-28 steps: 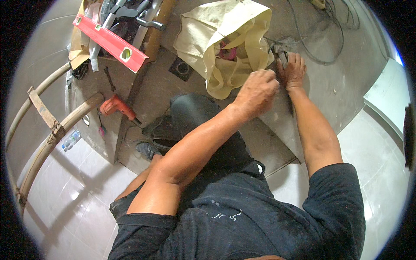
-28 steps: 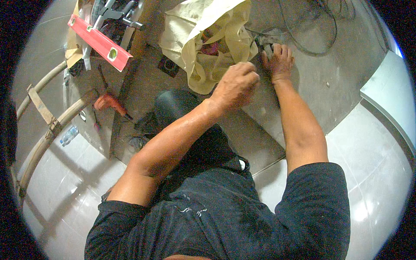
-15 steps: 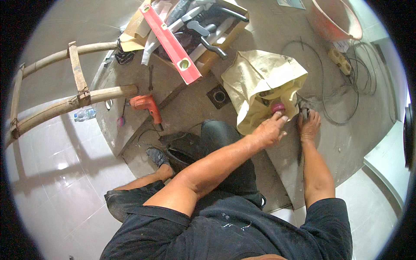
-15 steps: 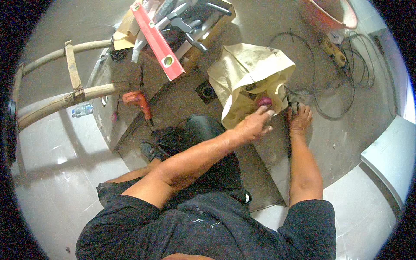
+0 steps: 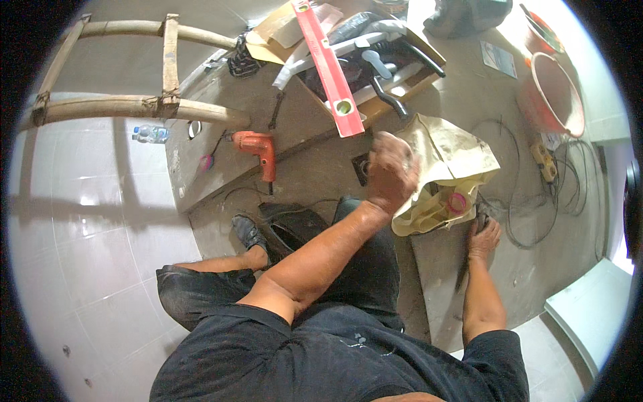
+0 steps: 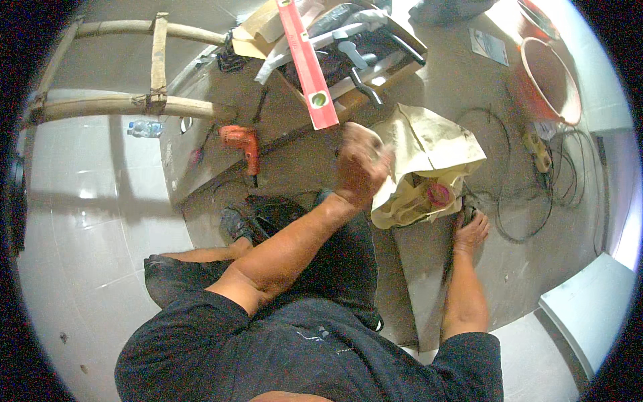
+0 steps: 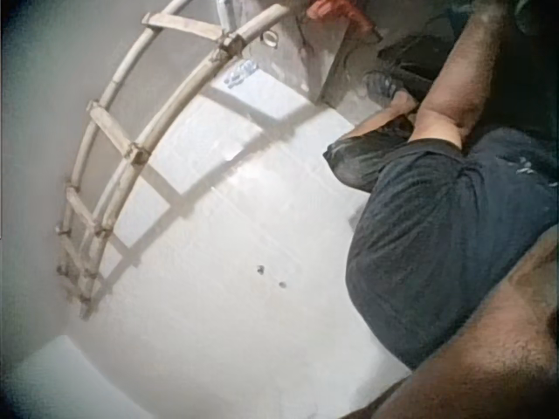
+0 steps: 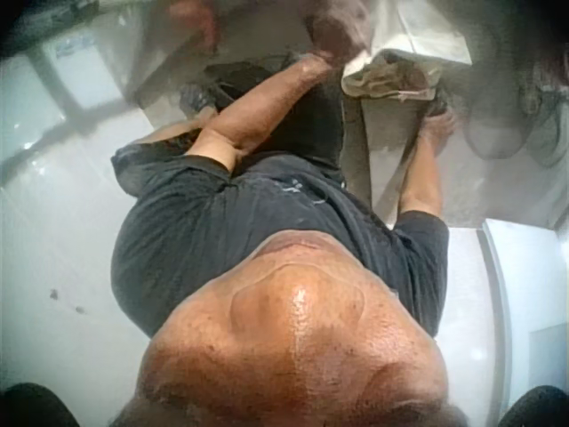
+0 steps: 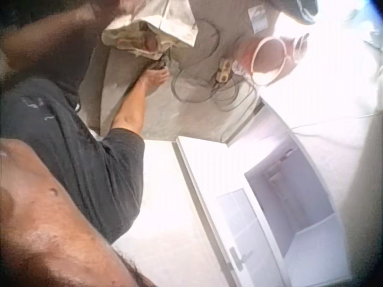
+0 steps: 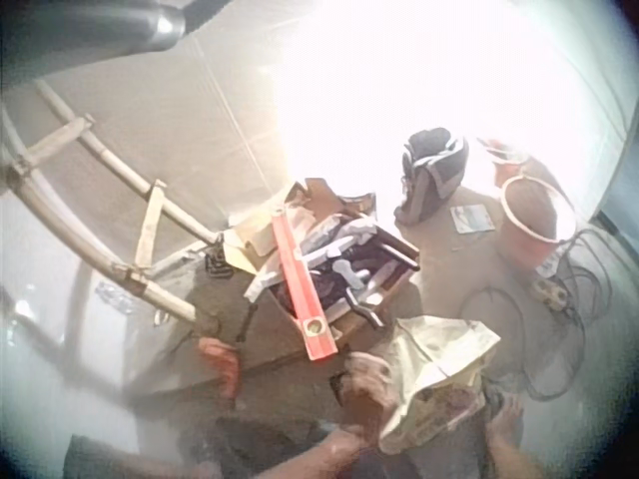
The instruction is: The person uses a hammer and a chisel to chip away at a tiled wall, creating a hole around a pipe fitting. They then retrieve a metal fixture from a bag and use a wrench to tighten it onto the pipe protruding from the wall.
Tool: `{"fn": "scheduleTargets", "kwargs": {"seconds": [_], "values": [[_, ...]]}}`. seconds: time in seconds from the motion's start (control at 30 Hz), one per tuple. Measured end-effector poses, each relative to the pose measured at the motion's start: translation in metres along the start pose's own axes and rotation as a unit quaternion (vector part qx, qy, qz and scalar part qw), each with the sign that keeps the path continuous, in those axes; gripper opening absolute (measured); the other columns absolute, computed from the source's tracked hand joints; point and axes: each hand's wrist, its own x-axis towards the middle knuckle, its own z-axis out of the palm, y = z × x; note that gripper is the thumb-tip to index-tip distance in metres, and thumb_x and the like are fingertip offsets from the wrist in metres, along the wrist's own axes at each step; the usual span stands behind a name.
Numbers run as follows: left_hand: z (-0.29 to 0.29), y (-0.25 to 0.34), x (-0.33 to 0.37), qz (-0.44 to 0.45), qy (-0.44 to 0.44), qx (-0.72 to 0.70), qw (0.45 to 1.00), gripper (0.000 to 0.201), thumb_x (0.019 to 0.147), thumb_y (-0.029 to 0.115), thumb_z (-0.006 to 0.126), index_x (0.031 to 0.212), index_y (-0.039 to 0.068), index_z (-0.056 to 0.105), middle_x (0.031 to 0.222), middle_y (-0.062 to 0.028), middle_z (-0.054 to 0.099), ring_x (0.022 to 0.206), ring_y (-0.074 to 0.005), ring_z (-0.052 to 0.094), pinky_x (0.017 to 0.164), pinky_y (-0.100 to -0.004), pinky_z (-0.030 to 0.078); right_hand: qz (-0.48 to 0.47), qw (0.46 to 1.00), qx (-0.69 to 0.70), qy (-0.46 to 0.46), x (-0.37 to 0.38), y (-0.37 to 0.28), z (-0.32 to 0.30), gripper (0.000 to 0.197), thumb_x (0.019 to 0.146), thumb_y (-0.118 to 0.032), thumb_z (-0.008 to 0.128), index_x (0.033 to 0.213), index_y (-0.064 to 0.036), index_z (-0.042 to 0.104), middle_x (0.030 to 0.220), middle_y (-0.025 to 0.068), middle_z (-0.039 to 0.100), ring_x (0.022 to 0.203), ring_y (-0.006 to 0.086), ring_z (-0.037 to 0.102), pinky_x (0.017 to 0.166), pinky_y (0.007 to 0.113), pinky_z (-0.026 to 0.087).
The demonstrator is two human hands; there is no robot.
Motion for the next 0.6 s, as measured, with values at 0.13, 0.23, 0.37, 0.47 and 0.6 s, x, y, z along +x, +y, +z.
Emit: {"fn": "scheduleTargets", "kwargs": {"seconds": [0.13,0.23,0.37,0.47,0.6], "values": [[-0.013,-0.060,0.041,-0.069,0.217,0.123,0.966,0.072,0.076,0.023,0.084,0.131,0.002,0.043,0.127,-0.0243,0.046,0.120,-0.0434,0.046,0.104,-0.0538,0.037,-0.005,0.999,-0.034,0.005,-0.001,0.004,0.005,0.059,0.093,-0.053,0.061,0.127,-0.0050,0.054,0.124,0.0175,0.057,0.118,0.0403,0.052,0.098,0.052,0.045],[-0.002,-0.110,0.060,-0.178,0.175,0.084,0.965,0.101,0.067,0.031,0.093,0.142,0.001,0.032,0.132,-0.0274,0.044,0.124,-0.0438,0.044,0.107,-0.0543,0.036,-0.004,0.998,-0.061,-0.005,-0.004,0.011,0.015,0.063,0.094,-0.054,0.060,0.131,-0.0030,0.053,0.129,0.0195,0.057,0.121,0.0412,0.052,0.099,0.053,0.044],[0.004,-0.154,0.073,-0.197,0.108,0.026,0.974,0.118,0.065,0.026,0.093,0.151,-0.002,0.017,0.140,-0.0302,0.040,0.132,-0.0455,0.042,0.117,-0.0497,0.033,0.009,0.998,-0.051,-0.029,-0.003,0.006,0.015,0.067,0.095,-0.055,0.058,0.134,-0.0007,0.052,0.136,0.0214,0.054,0.126,0.0421,0.050,0.103,0.054,0.043],[-0.013,-0.172,0.084,-0.212,0.074,-0.030,0.974,0.114,0.060,0.013,0.088,0.150,-0.004,0.020,0.139,-0.0289,0.043,0.131,-0.0414,0.047,0.114,-0.0466,0.038,0.019,0.998,-0.050,-0.043,-0.004,0.009,0.010,0.068,0.094,-0.057,0.058,0.134,-0.0019,0.052,0.137,0.0216,0.054,0.127,0.0422,0.050,0.105,0.054,0.041],[-0.053,-0.198,0.104,-0.241,0.055,-0.045,0.968,0.109,0.061,0.014,0.084,0.150,-0.003,0.023,0.128,-0.0268,0.054,0.115,-0.0378,0.061,0.103,-0.0435,0.050,0.013,0.999,-0.030,-0.027,-0.002,0.005,0.011,0.064,0.094,-0.056,0.058,0.130,-0.0032,0.053,0.129,0.0203,0.056,0.122,0.0417,0.051,0.102,0.054,0.042]]}}
